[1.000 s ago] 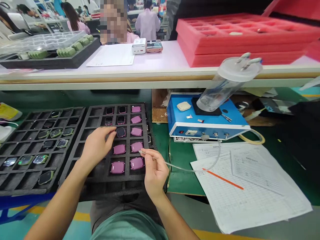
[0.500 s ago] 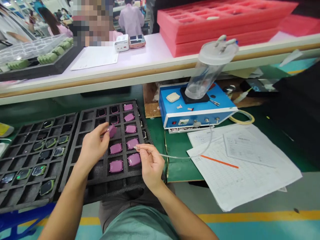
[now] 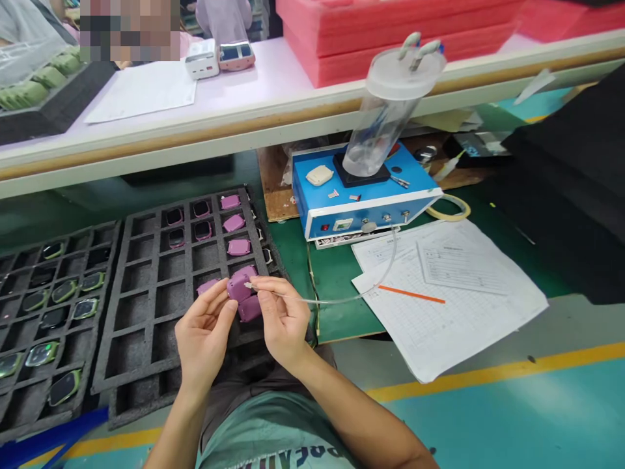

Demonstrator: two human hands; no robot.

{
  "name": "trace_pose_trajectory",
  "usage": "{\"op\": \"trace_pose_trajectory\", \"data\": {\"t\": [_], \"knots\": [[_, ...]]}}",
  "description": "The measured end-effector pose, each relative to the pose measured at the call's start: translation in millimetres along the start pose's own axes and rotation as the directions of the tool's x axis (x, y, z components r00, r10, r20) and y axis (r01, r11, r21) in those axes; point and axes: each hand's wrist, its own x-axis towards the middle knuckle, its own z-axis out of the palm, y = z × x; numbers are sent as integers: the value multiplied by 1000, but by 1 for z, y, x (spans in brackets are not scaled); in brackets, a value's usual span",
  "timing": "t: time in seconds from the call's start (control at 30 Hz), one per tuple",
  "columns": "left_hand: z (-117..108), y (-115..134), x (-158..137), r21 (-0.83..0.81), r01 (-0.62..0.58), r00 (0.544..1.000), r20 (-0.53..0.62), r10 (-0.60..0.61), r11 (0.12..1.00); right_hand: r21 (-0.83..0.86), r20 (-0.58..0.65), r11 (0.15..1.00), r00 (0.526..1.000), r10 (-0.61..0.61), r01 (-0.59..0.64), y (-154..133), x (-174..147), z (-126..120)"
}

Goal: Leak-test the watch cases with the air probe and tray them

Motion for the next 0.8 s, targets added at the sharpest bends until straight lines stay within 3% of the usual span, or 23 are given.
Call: {"op": "trace_pose_trajectory", "data": {"t": [0.8], "knots": [[-2, -5, -3, 121, -32, 999, 28, 29, 992, -32, -15, 999, 999, 33, -33, -4, 2, -1]]}}
